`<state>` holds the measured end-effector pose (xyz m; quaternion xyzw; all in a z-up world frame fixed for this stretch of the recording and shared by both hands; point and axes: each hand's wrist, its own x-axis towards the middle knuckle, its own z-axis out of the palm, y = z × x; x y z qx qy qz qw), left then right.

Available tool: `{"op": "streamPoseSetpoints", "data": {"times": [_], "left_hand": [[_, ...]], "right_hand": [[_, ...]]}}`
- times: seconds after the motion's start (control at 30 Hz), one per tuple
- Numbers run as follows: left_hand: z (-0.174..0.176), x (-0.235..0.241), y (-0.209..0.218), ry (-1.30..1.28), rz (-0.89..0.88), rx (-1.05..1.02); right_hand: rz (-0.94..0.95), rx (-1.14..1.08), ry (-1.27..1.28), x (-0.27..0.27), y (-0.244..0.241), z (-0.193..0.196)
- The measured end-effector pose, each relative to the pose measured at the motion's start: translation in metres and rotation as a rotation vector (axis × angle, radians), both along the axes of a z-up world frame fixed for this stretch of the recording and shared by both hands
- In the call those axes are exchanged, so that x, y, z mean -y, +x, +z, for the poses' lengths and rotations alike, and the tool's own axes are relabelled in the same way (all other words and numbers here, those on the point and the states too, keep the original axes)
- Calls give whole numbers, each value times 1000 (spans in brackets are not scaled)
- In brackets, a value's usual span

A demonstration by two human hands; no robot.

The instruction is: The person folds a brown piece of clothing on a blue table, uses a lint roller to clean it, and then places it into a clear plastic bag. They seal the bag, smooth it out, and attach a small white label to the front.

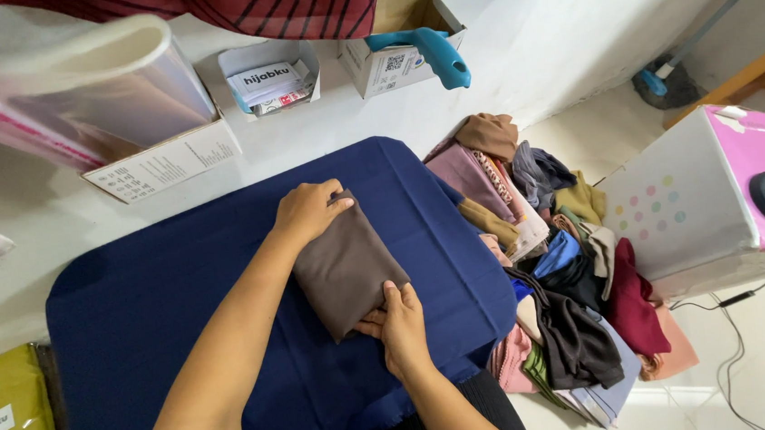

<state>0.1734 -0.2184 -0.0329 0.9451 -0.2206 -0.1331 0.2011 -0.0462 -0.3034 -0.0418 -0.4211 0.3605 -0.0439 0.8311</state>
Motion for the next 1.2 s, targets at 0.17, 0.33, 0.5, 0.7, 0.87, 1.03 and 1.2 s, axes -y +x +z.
{"op": "streamPoseSetpoints", "data": {"times": [0.17, 0.33, 0.5, 0.7, 0.87, 1.03, 1.2], "left_hand": [[-4, 1, -3, -26, -5, 36], [2, -4, -1, 18, -7, 66], [41, -35, 0, 170, 52, -158], [37, -67, 3, 226, -31, -287], [3, -78, 15, 111, -43, -231], [8, -76, 7, 80, -62, -192], [19, -73, -7, 37, -50, -139]], "right_hand": [[-19, 7, 1, -1, -1, -2], [14, 10, 11, 2, 0, 6], [26, -2, 71, 5, -1, 10], [51, 15, -21, -6, -11, 8], [106, 18, -168, -15, -18, 4], [115, 10, -280, -10, -13, -17], [141, 54, -358, -14, -14, -17]]}}
